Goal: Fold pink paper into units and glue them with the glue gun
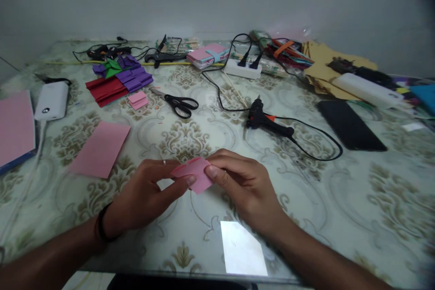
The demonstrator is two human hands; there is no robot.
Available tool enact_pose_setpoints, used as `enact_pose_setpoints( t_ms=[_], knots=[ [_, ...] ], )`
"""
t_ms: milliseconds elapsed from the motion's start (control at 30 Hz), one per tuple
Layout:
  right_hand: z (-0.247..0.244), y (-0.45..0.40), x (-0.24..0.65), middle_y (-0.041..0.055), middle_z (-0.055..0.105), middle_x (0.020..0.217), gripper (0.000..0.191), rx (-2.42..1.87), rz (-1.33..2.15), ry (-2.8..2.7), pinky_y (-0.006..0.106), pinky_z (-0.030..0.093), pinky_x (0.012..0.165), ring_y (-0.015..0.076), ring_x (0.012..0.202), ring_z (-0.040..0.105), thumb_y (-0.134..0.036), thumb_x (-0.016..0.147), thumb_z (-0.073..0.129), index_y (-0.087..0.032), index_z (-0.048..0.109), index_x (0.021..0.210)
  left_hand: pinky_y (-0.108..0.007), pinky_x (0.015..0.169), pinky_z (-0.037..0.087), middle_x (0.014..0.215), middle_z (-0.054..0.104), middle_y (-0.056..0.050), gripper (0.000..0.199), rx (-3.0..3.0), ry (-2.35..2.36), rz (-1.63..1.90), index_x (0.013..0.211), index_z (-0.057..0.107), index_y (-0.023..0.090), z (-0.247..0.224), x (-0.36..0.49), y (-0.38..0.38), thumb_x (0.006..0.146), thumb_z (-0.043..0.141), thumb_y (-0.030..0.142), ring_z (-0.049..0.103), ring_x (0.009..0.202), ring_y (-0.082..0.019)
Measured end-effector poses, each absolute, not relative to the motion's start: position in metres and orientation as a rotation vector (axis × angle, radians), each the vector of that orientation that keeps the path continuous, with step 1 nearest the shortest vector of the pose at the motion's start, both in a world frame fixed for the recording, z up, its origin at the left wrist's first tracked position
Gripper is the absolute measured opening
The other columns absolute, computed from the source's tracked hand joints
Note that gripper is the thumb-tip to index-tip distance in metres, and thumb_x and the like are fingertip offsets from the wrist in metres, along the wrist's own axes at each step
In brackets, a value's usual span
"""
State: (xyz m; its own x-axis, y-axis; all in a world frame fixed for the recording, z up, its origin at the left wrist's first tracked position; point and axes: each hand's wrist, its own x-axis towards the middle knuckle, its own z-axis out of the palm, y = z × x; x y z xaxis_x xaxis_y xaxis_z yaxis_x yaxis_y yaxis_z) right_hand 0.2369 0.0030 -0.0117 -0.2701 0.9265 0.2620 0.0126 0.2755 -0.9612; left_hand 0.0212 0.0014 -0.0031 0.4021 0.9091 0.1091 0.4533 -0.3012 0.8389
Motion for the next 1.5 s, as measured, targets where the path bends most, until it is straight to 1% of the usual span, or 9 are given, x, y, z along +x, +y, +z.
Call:
enact_pose_setpoints(
  t_ms=[167, 400, 533, 667, 800, 933, 1100, 1367, 1500],
  knots=[
    [-0.0088, 0.0024, 0.2381, 0.0009, 0.071, 0.086, 0.022, -0.896, 1.217, -1.557, 0.028, 0.048, 0.072, 0.0147, 0.08, 0.065, -0.021, 0.103, 0.064, -0.025, 0.082, 0.092, -0.024, 0.06, 0.045, 0.07, 0.072, 0.0, 0.029, 1.953, 1.126, 0.827, 0.078, 0.076, 0.017, -0.0039, 0.0207, 0.0018, 0.102, 0.065, 0.03, 0.06, 0.061, -0.011],
    [-0.0131, 0.0026, 0.2338, 0.0011, 0.067, 0.081, 0.02, -1.02, 1.117, -1.651, 0.029, 0.048, 0.074, 0.015, 0.078, 0.064, -0.024, 0.101, 0.065, -0.02, 0.076, 0.084, -0.022, 0.058, 0.049, 0.07, 0.072, 0.004, 0.018, 1.901, 1.23, 0.998, 0.081, 0.077, 0.022, -0.0049, 0.0199, 0.0039, 0.096, 0.071, 0.029, 0.062, 0.061, -0.011],
    [-0.013, 0.0026, 0.2332, 0.0005, 0.067, 0.08, 0.018, -1.055, 1.047, -1.696, 0.028, 0.047, 0.071, 0.0139, 0.076, 0.063, -0.023, 0.099, 0.068, -0.02, 0.074, 0.082, -0.019, 0.066, 0.058, 0.082, 0.08, 0.004, 0.004, 1.772, 1.268, 1.082, 0.094, 0.077, 0.024, -0.0066, 0.0199, 0.0031, 0.093, 0.076, 0.028, 0.073, 0.07, -0.012],
    [-0.0106, 0.0026, 0.2356, 0.0002, 0.066, 0.078, 0.021, -1.024, 1.005, -1.748, 0.027, 0.047, 0.07, 0.0132, 0.074, 0.062, -0.021, 0.1, 0.067, -0.019, 0.073, 0.08, -0.016, 0.075, 0.062, 0.089, 0.083, 0.006, 0.011, 1.744, 1.272, 1.179, 0.098, 0.077, 0.027, -0.0053, 0.0196, 0.0026, 0.09, 0.08, 0.021, 0.078, 0.078, -0.011],
    [-0.0119, 0.0026, 0.2352, 0.0002, 0.067, 0.077, 0.021, -1.028, 1.002, -1.76, 0.026, 0.048, 0.071, 0.0132, 0.074, 0.063, -0.021, 0.1, 0.066, -0.019, 0.072, 0.08, -0.016, 0.073, 0.064, 0.085, 0.084, 0.007, 0.01, 1.771, 1.309, 1.151, 0.092, 0.081, 0.028, -0.0016, 0.0181, 0.0028, 0.089, 0.079, 0.019, 0.08, 0.074, -0.012],
    [-0.0167, 0.0005, 0.2323, -0.0005, 0.075, 0.086, 0.004, -1.076, 1.123, -1.573, 0.026, 0.053, 0.074, 0.0136, 0.078, 0.069, -0.025, 0.096, 0.072, -0.022, 0.075, 0.097, -0.017, 0.071, 0.064, 0.085, 0.085, 0.006, 0.008, 1.664, 1.328, 1.122, 0.09, 0.084, 0.03, -0.0009, 0.018, 0.0028, 0.087, 0.081, 0.022, 0.081, 0.075, -0.013],
    [-0.018, -0.0008, 0.2323, -0.0024, 0.074, 0.076, 0.011, -1.093, 1.228, -1.404, 0.025, 0.053, 0.068, 0.013, 0.07, 0.067, -0.032, 0.092, 0.078, -0.023, 0.076, 0.086, -0.018, 0.065, 0.062, 0.079, 0.084, 0.004, 0.004, 1.561, 1.321, 1.05, 0.086, 0.085, 0.029, 0.0, 0.0209, 0.0026, 0.085, 0.082, 0.026, 0.08, 0.071, -0.015],
    [-0.0145, 0.0033, 0.2353, 0.0012, 0.076, 0.081, 0.012, -1.082, 1.212, -1.438, 0.028, 0.053, 0.067, 0.0158, 0.074, 0.068, -0.031, 0.093, 0.077, -0.023, 0.081, 0.086, -0.023, 0.057, 0.056, 0.082, 0.084, -0.001, 0.014, 1.544, 1.295, 0.908, 0.089, 0.086, 0.026, 0.0008, 0.018, 0.0072, 0.089, 0.079, 0.038, 0.074, 0.068, -0.018],
    [-0.0139, 0.0042, 0.2354, 0.0019, 0.074, 0.082, 0.013, -1.072, 1.148, -1.574, 0.03, 0.051, 0.069, 0.0167, 0.076, 0.067, -0.026, 0.097, 0.073, -0.024, 0.082, 0.088, -0.023, 0.065, 0.057, 0.086, 0.085, -0.001, 0.016, 1.612, 1.251, 0.808, 0.094, 0.087, 0.026, -0.001, 0.0174, 0.0102, 0.092, 0.076, 0.037, 0.076, 0.076, -0.018]
  ],
)
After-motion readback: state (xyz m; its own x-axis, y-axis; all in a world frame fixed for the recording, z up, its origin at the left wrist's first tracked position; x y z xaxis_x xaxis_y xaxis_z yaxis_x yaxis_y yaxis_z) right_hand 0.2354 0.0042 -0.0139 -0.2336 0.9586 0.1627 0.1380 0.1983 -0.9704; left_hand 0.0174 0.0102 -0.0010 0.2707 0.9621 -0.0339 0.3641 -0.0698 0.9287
